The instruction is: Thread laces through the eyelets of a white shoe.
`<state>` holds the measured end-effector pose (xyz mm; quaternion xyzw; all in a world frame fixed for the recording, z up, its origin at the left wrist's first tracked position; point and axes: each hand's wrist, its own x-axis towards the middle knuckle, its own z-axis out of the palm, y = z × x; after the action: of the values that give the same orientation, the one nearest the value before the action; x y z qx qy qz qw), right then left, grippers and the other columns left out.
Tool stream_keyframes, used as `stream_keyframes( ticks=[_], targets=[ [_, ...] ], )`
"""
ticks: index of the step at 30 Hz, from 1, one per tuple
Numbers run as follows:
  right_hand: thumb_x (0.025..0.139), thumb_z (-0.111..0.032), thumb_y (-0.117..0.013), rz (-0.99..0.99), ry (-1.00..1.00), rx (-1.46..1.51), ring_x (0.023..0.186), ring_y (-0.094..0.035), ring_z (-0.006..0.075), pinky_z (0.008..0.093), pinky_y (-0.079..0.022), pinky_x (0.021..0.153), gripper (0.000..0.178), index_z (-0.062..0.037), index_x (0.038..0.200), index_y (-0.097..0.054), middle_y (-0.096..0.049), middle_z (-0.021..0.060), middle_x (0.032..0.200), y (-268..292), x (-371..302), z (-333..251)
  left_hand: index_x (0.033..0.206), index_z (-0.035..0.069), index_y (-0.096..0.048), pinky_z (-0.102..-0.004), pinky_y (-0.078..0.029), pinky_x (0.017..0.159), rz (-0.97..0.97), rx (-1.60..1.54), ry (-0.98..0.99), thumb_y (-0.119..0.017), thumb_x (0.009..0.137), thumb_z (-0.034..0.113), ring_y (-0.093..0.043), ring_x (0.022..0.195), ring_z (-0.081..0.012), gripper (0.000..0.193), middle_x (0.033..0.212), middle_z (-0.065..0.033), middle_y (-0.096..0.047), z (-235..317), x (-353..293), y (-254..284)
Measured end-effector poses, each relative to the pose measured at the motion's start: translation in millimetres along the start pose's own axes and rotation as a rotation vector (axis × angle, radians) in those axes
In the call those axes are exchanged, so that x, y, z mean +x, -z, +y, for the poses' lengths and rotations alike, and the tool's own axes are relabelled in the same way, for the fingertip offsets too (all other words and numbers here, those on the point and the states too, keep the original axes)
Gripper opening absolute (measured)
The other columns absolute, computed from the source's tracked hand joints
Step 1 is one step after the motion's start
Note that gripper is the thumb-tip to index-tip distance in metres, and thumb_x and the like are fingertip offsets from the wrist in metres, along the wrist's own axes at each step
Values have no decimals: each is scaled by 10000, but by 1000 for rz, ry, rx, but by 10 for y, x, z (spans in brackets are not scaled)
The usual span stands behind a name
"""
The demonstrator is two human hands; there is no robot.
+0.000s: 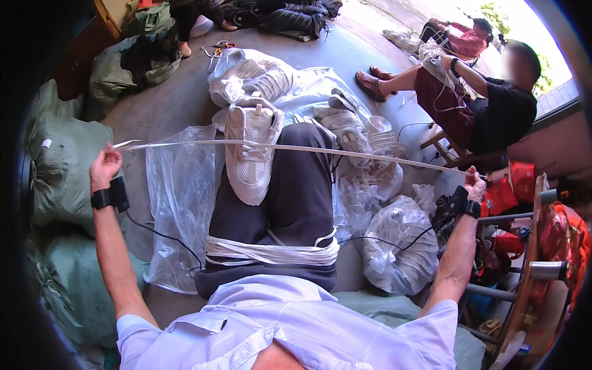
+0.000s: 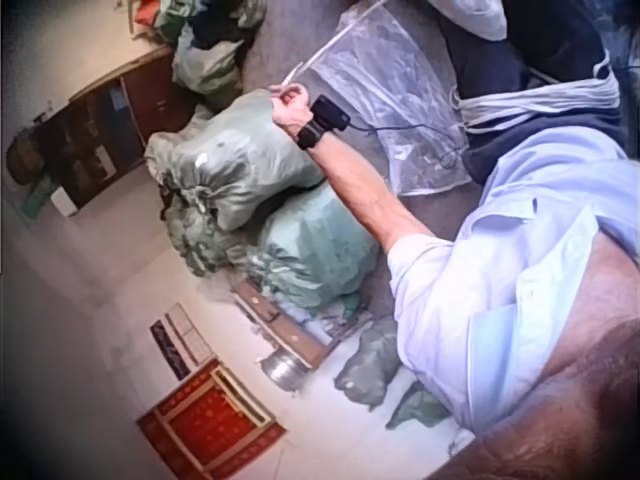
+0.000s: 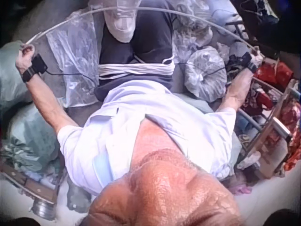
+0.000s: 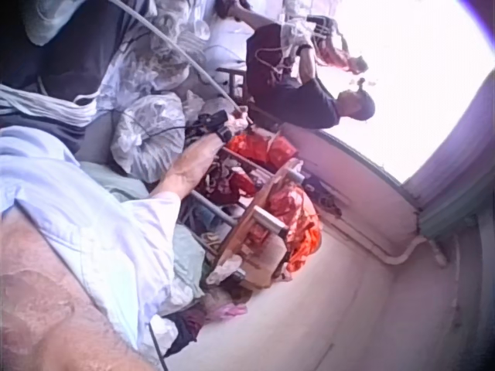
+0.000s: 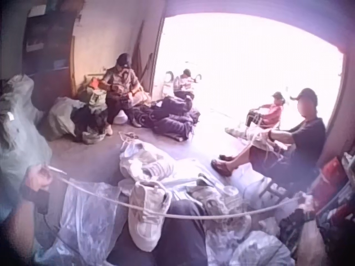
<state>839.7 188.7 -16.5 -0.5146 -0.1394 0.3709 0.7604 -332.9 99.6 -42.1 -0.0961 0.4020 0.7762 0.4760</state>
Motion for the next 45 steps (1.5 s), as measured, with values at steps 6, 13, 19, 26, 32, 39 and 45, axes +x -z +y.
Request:
stream_keyframes(
  ticks=[6,13,19,26,32,39,45],
  targets=[
    [956,-53,-586,-367,-133,102,846,-695,188,292,-588,751,208,45,1127,-652,-719,133,1047,-580,-252,85,1105,46,-685,-357,-506,792,45,-10,-199,-520,1010,143,-672,834,-173,214,921,-60,-722,2312,-1,1337],
    [951,-152,-636,-506,390,-665,534,-417,-12,161,-317,470,159,-55,1041,-725,-684,-27,815,-2147,-2511,982,1120,45,-657,-405,-453,833,-29,98,-156,-460,1021,189,-567,780,-204,263,864,-45,-633,2753,-24,1528],
    [855,-56,-623,-1096,661,-640,733,-669,222,331,-516,686,94,-27,870,-711,-679,86,767,-3050,-3775,1782,1056,27,-634,-302,-471,653,-2,-82,-192,-524,998,137,-526,656,-163,167,787,-36,-586,2449,-531,1419],
    [790,-57,-598,-1229,905,-1007,737,-667,303,404,-507,673,80,-46,784,-677,-664,116,749,-3249,-4165,2077,1006,25,-636,-242,-465,533,38,-70,-220,-547,1011,174,-504,581,-122,174,729,-19,-573,2160,-811,1188],
    [721,-41,-574,-1258,824,-1060,686,-643,360,437,-478,619,79,-25,721,-651,-628,171,688,-3372,-4270,2128,1170,28,-606,-191,-266,394,-64,422,-358,-530,1022,147,-329,494,-30,204,859,6,-577,1101,-800,711],
    [732,-76,-579,-1216,871,-1146,639,-627,405,481,-461,592,108,-8,701,-656,-612,222,670,-3470,-4419,2161,1206,16,-609,-165,-231,393,-359,848,-156,-640,933,85,-339,482,11,283,915,-2,-649,-1061,-1607,-711],
    [788,-194,-647,-1182,723,-1162,659,-667,368,449,-506,619,188,-21,741,-702,-646,216,690,-3392,-4324,2070,1038,14,-692,-162,-275,417,-712,1077,-157,-594,973,165,-379,479,15,191,725,16,-648,-2204,-2110,-1270]
  ],
)
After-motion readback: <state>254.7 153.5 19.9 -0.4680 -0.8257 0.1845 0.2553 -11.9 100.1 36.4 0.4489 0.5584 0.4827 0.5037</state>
